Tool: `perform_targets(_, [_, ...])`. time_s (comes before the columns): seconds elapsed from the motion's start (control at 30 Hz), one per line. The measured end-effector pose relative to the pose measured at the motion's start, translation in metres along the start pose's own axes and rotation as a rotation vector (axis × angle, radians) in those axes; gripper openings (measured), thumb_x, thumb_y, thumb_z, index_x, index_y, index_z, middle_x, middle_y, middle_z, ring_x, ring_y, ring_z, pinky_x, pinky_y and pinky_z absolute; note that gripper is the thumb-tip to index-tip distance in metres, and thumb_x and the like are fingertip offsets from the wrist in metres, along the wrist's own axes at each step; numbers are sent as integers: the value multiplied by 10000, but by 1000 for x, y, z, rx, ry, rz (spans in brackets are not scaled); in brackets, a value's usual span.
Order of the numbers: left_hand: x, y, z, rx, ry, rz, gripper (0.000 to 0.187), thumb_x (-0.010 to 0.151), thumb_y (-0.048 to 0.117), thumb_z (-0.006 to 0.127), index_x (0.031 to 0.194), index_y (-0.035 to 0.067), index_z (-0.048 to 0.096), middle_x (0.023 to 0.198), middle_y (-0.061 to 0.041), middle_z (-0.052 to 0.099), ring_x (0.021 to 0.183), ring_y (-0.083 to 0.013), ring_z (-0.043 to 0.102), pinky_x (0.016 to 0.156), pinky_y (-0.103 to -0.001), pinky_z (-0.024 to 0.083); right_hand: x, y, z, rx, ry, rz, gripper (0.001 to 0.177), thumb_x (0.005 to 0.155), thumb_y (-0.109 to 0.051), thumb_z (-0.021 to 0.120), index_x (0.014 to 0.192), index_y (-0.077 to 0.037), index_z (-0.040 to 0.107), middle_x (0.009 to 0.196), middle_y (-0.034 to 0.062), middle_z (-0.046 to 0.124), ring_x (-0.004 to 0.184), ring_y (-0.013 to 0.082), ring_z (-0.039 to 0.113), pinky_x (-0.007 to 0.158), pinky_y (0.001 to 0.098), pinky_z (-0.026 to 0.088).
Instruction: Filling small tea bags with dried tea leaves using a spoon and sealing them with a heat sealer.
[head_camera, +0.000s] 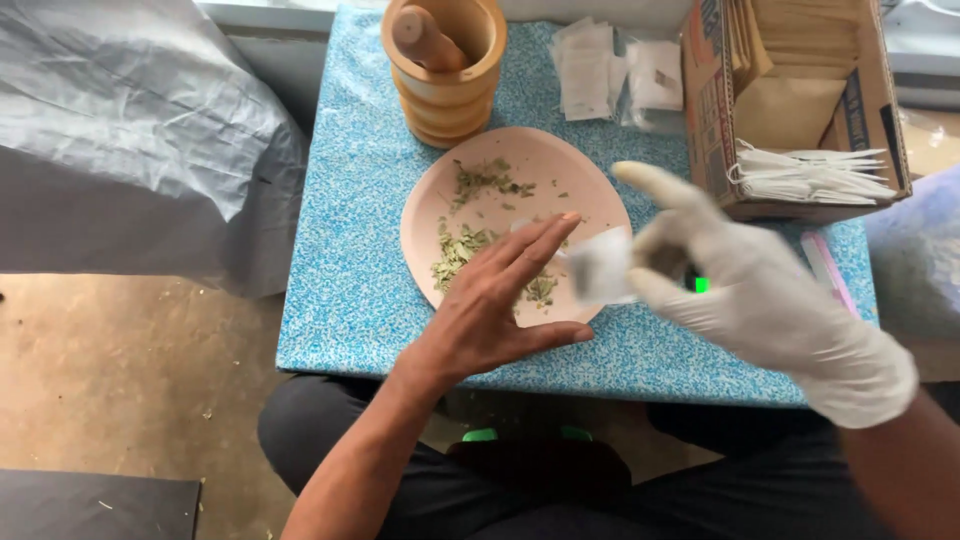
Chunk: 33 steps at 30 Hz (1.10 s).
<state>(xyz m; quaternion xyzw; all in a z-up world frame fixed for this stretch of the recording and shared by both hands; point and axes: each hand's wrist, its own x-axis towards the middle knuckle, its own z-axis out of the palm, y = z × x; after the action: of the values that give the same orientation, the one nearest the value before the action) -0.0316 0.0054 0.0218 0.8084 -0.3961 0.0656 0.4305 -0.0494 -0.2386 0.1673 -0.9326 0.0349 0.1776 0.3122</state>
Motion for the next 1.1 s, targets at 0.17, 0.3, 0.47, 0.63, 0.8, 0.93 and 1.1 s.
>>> perform_targets(0.17, [-7, -9, -14, -75, 164, -2, 755, 1066, 294, 881, 1682, 123, 480, 1465, -124, 778, 1205, -275, 778, 1059, -420, 603, 20, -11, 31, 71, -47, -458, 1011, 952, -131, 787, 1806, -277, 265, 926, -90, 784, 787, 61, 729, 869, 236, 583])
perform_targets(0.3, [-9, -8, -15, -60, 162, -25, 845, 1039, 343, 887, 1712, 118, 428, 1489, -165, 756, 1239, -299, 760, 1063, -443, 607, 28, -14, 40, 98, -74, -428, 1034, 939, -112, 756, 1819, -300, 248, 914, -103, 783, 787, 66, 699, 849, 236, 560])
perform_targets(0.47, [-11, -11, 3, 5, 199, -82, 887, 1007, 172, 882, 1742, 183, 384, 1479, -154, 764, 1256, -335, 764, 1024, -470, 584, 28, -11, 48, 217, -56, -335, 962, 962, -158, 771, 1798, -318, 324, 901, -65, 778, 839, 80, 649, 729, 252, 513])
perform_targets(0.63, [-9, -11, 2, -46, 199, -75, 654, 1027, 168, 879, 1581, 149, 533, 1351, -115, 791, 1137, -310, 778, 934, -430, 596, 27, -6, 49, 425, -71, -304, 839, 1022, -159, 695, 1792, -250, 373, 883, -34, 727, 757, 68, 553, 705, 241, 446])
perform_targets(0.8, [-7, -14, -1, -46, 191, -75, 527, 1022, 185, 882, 1456, 153, 584, 1329, -70, 802, 1045, -266, 793, 850, -401, 572, 28, -2, 50, 415, 12, -268, 631, 1030, -184, 728, 1648, -221, 607, 850, -32, 701, 803, 90, 608, 824, 259, 508])
perform_targets(0.93, [-16, -38, -2, 42, 178, -104, 613, 925, 157, 952, 1429, 80, 611, 1314, -158, 813, 1085, -300, 811, 886, -416, 643, 35, 21, 51, 199, 238, -460, 266, 1065, -144, 754, 1326, -131, 703, 896, 4, 776, 634, 77, 609, 597, 238, 567])
perform_targets(1.1, [-23, -47, -37, 105, 185, -288, 651, 930, 180, 942, 1478, 82, 605, 1308, -220, 817, 1054, -320, 825, 799, -408, 687, 53, 58, 65, -377, 338, -480, 273, 1092, -407, 711, 1267, -209, 777, 1132, -3, 834, 928, 217, 774, 723, 426, 583])
